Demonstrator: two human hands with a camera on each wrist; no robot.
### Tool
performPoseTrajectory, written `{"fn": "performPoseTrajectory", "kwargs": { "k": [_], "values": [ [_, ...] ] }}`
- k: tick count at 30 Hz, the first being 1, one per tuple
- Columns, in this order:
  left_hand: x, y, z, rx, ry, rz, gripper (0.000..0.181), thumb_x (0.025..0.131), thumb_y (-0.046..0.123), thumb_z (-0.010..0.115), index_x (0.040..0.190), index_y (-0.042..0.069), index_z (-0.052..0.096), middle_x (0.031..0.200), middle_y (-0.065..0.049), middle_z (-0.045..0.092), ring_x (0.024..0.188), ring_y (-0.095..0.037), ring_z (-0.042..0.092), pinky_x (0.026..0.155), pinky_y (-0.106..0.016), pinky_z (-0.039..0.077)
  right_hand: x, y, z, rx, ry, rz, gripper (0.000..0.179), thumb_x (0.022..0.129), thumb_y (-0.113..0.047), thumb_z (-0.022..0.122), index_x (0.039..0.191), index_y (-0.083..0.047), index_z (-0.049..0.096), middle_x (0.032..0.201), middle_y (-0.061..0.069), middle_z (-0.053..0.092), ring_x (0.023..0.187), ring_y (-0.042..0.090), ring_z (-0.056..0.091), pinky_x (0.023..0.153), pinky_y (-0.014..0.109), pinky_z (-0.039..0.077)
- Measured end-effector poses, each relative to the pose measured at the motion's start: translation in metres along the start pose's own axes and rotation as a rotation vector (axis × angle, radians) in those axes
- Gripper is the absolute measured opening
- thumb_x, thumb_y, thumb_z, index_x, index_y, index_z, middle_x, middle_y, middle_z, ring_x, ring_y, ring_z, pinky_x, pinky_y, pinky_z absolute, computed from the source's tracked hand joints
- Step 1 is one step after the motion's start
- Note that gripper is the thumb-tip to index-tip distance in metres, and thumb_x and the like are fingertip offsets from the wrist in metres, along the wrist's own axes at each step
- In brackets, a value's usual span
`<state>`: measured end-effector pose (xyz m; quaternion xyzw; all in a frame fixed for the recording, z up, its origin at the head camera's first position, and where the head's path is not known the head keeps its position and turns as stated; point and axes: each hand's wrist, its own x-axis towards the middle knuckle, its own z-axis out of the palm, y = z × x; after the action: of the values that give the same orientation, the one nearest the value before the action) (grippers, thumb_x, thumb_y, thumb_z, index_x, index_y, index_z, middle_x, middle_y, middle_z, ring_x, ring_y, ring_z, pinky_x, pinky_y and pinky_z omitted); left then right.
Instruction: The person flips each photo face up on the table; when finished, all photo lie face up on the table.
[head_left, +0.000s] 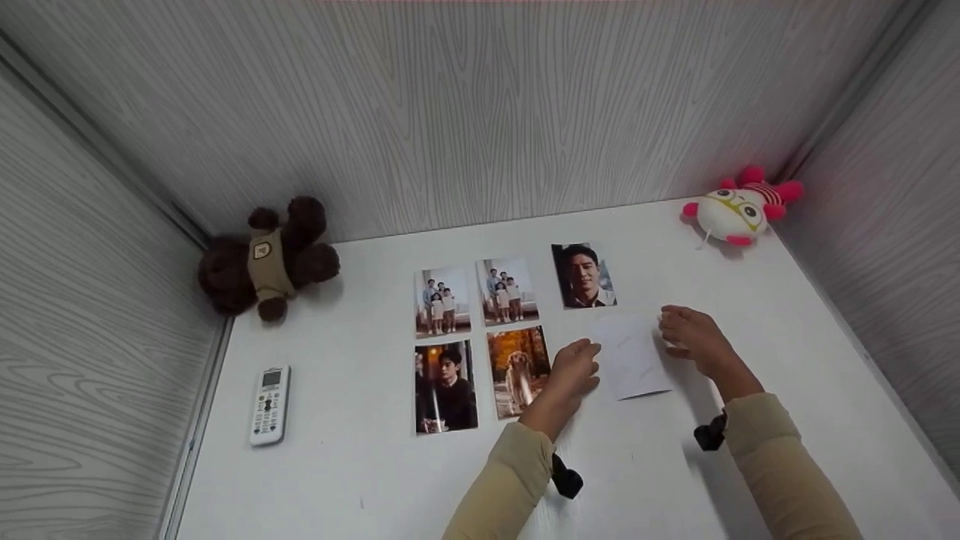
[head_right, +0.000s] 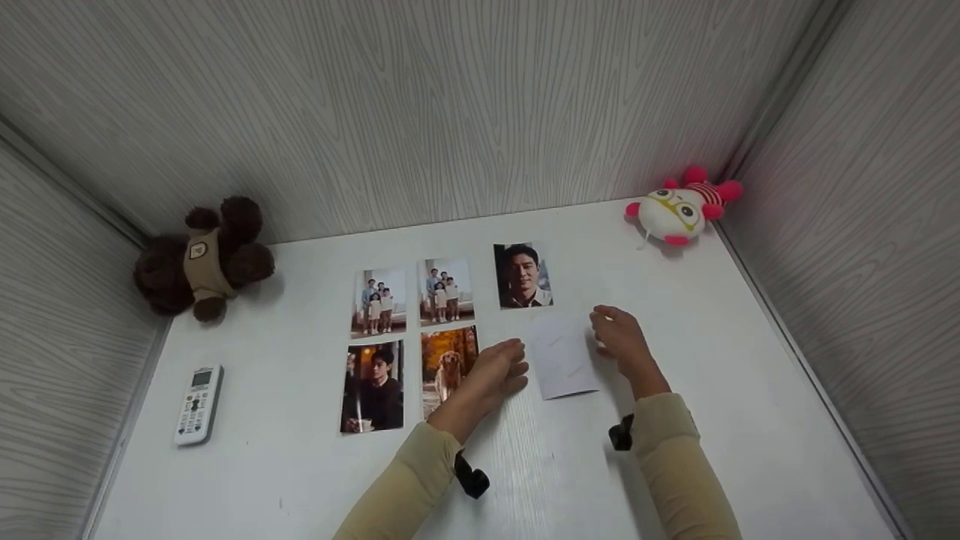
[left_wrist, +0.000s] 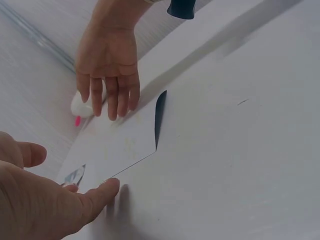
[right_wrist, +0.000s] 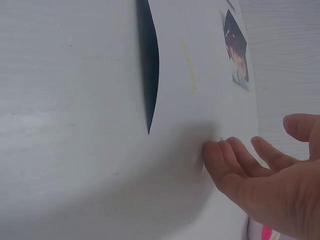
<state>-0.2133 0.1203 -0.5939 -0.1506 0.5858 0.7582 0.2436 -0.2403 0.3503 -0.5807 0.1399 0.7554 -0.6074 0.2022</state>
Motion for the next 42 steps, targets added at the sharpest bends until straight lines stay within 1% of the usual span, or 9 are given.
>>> {"fn": "performPoseTrajectory", "kwargs": {
  "k": [5, 10, 16, 21, 27, 30, 34, 38, 42],
  "values": [
    [0.003, -0.002, -0.003, -0.075, -0.038, -0.063, 0.059, 0.102, 0.022, 0.053, 0.153, -0.005, 0.037, 0.156, -0.029, 0.039, 0.143, -0.046, 0.042, 0.114, -0.056, 0.042, -0.001, -0.003, 0.01, 0.031, -0.054, 0.048, 0.066, 0.109, -0.034, 0.042, 0.162, -0.004, 0.017, 0.165, 0.029, 0.02, 0.152, 0.044, 0.026, 0.119, 0.054, 0.036],
    [0.003, -0.002, -0.006, -0.134, -0.037, -0.1, 0.057, 0.104, 0.02, 0.05, 0.152, -0.007, 0.036, 0.154, -0.031, 0.041, 0.141, -0.046, 0.045, 0.112, -0.056, 0.045, -0.002, -0.001, 0.011, 0.047, -0.068, 0.069, 0.064, 0.11, -0.036, 0.039, 0.162, -0.004, 0.018, 0.165, 0.028, 0.021, 0.149, 0.041, 0.032, 0.117, 0.05, 0.04],
    [0.001, -0.003, -0.004, -0.132, -0.015, -0.108, 0.054, 0.103, 0.018, 0.052, 0.149, -0.007, 0.041, 0.148, -0.03, 0.048, 0.136, -0.042, 0.051, 0.106, -0.052, 0.051, -0.001, 0.005, 0.009, 0.085, -0.037, 0.111, 0.061, 0.109, -0.036, 0.041, 0.16, -0.007, 0.025, 0.159, 0.022, 0.033, 0.123, 0.021, 0.052, 0.101, 0.033, 0.053],
    [0.0, -0.004, -0.003, -0.116, -0.001, -0.103, 0.048, 0.101, 0.018, 0.054, 0.142, -0.007, 0.049, 0.138, -0.026, 0.056, 0.126, -0.035, 0.059, 0.101, -0.049, 0.054, 0.0, 0.009, 0.008, 0.072, -0.009, 0.113, 0.059, 0.108, -0.034, 0.044, 0.159, -0.006, 0.029, 0.146, 0.013, 0.048, 0.113, 0.015, 0.056, 0.095, 0.027, 0.054],
    [0.001, -0.005, -0.001, -0.194, 0.005, -0.134, 0.044, 0.102, 0.017, 0.054, 0.138, -0.009, 0.049, 0.131, -0.024, 0.06, 0.125, -0.034, 0.061, 0.104, -0.047, 0.053, 0.001, 0.011, 0.008, -0.009, 0.012, 0.087, 0.058, 0.108, -0.033, 0.048, 0.155, -0.003, 0.035, 0.127, 0.004, 0.058, 0.106, 0.012, 0.057, 0.093, 0.026, 0.052],
    [0.0, -0.003, 0.0, -0.217, 0.008, -0.148, 0.043, 0.103, 0.017, 0.055, 0.136, -0.009, 0.05, 0.127, -0.023, 0.062, 0.124, -0.034, 0.062, 0.104, -0.047, 0.053, 0.002, 0.012, 0.008, -0.047, 0.017, 0.084, 0.057, 0.108, -0.033, 0.048, 0.154, -0.002, 0.038, 0.132, 0.008, 0.057, 0.108, 0.013, 0.056, 0.096, 0.028, 0.05],
    [0.001, -0.003, 0.0, -0.237, 0.016, -0.167, 0.039, 0.102, 0.016, 0.055, 0.131, -0.01, 0.052, 0.119, -0.02, 0.062, 0.119, -0.032, 0.064, 0.104, -0.046, 0.053, 0.002, 0.012, 0.009, -0.078, 0.014, 0.074, 0.058, 0.107, -0.034, 0.048, 0.153, 0.001, 0.039, 0.147, 0.021, 0.051, 0.117, 0.016, 0.058, 0.105, 0.036, 0.049],
    [0.001, -0.003, 0.001, -0.225, 0.012, -0.163, 0.028, 0.101, 0.015, 0.056, 0.118, -0.008, 0.057, 0.11, -0.016, 0.061, 0.114, -0.029, 0.063, 0.105, -0.046, 0.052, 0.001, 0.009, 0.011, -0.097, 0.023, 0.067, 0.059, 0.106, -0.035, 0.051, 0.151, 0.003, 0.042, 0.151, 0.021, 0.05, 0.116, 0.012, 0.061, 0.106, 0.036, 0.049],
    [0.002, -0.004, 0.003, -0.191, 0.016, -0.146, 0.016, 0.1, 0.013, 0.056, 0.089, 0.001, 0.057, 0.085, -0.004, 0.056, 0.085, -0.016, 0.059, 0.089, -0.036, 0.055, 0.0, 0.008, 0.012, -0.112, 0.028, 0.064, 0.06, 0.106, -0.038, 0.052, 0.15, 0.001, 0.044, 0.149, 0.019, 0.051, 0.112, 0.009, 0.06, 0.103, 0.033, 0.051]
  ]
}}
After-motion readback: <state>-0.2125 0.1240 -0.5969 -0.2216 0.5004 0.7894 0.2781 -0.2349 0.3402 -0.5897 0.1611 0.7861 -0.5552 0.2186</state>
